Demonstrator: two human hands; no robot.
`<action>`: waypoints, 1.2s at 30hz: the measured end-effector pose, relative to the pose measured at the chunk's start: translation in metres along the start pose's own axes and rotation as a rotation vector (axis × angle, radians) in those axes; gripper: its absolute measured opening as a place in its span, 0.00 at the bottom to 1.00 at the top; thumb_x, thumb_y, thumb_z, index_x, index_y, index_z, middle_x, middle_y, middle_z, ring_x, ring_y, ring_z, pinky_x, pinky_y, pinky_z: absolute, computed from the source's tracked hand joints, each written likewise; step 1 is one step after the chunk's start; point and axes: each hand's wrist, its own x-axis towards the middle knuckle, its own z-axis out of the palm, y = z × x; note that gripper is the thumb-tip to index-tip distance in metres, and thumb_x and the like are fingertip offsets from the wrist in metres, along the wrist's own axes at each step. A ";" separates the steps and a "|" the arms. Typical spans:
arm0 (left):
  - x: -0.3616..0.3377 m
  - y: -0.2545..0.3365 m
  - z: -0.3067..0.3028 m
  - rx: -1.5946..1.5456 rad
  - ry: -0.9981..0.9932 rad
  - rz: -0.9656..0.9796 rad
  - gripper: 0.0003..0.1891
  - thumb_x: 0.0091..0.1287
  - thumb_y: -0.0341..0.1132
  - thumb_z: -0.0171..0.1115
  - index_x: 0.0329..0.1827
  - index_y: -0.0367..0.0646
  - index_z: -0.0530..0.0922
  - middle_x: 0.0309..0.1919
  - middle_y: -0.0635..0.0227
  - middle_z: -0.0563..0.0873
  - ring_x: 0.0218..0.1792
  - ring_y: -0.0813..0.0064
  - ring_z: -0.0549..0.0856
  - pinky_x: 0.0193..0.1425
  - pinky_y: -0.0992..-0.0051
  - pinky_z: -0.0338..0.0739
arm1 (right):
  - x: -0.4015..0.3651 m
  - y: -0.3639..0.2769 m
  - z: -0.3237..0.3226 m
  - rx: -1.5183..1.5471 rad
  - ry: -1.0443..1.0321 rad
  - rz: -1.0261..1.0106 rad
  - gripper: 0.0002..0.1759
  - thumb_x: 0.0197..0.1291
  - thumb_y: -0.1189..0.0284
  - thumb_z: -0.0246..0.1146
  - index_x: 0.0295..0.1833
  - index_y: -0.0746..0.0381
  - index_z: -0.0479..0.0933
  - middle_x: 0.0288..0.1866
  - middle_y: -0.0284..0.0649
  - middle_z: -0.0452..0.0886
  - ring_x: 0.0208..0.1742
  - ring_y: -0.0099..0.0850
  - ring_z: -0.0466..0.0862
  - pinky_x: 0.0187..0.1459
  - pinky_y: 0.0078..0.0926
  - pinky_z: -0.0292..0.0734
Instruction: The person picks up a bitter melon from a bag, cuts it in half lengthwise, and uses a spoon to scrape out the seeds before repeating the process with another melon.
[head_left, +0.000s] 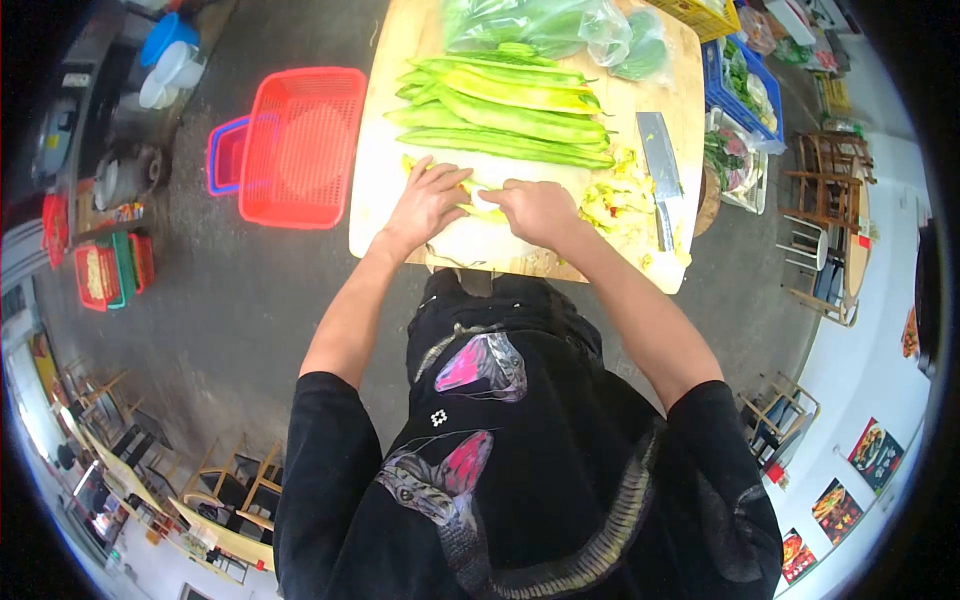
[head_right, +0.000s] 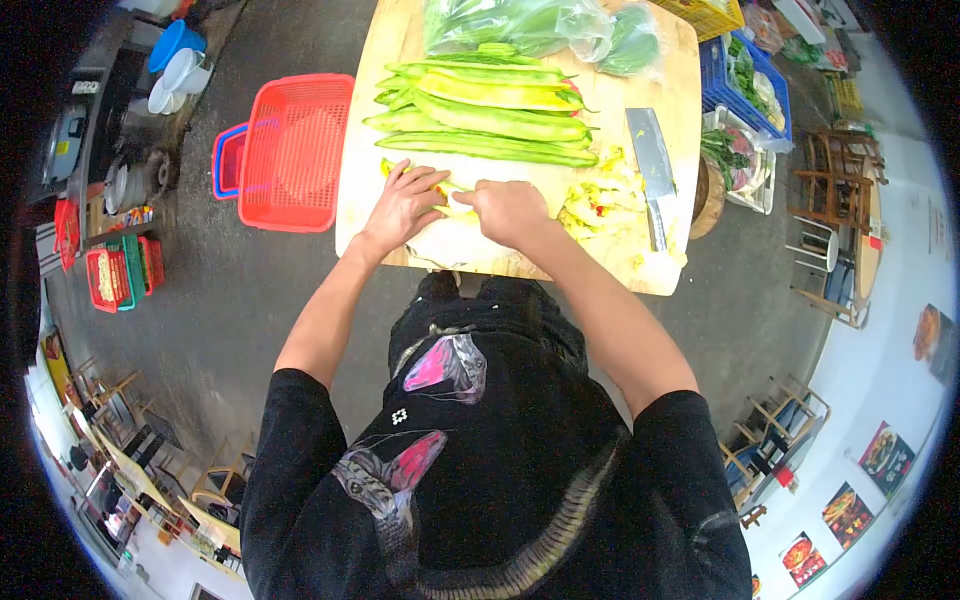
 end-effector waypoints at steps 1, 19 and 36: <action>0.000 0.000 0.002 0.003 0.003 -0.009 0.14 0.61 0.39 0.80 0.48 0.51 0.91 0.73 0.69 0.85 0.76 0.60 0.78 0.88 0.44 0.58 | 0.000 0.001 0.001 0.012 -0.001 0.017 0.29 0.70 0.74 0.60 0.74 0.39 0.83 0.49 0.40 0.90 0.47 0.43 0.93 0.48 0.46 0.90; 0.005 0.003 -0.002 -0.037 -0.013 -0.035 0.11 0.63 0.38 0.79 0.48 0.54 0.91 0.68 0.72 0.87 0.74 0.62 0.78 0.87 0.42 0.57 | -0.014 0.000 -0.001 -0.027 -0.020 0.085 0.28 0.67 0.75 0.61 0.70 0.44 0.83 0.47 0.42 0.89 0.43 0.46 0.93 0.44 0.49 0.89; -0.003 0.014 0.006 0.010 0.025 -0.001 0.10 0.61 0.38 0.80 0.44 0.56 0.91 0.67 0.76 0.85 0.73 0.64 0.77 0.86 0.39 0.52 | -0.016 -0.007 0.005 0.134 -0.046 0.214 0.22 0.76 0.66 0.60 0.72 0.42 0.85 0.46 0.43 0.90 0.50 0.44 0.91 0.50 0.46 0.87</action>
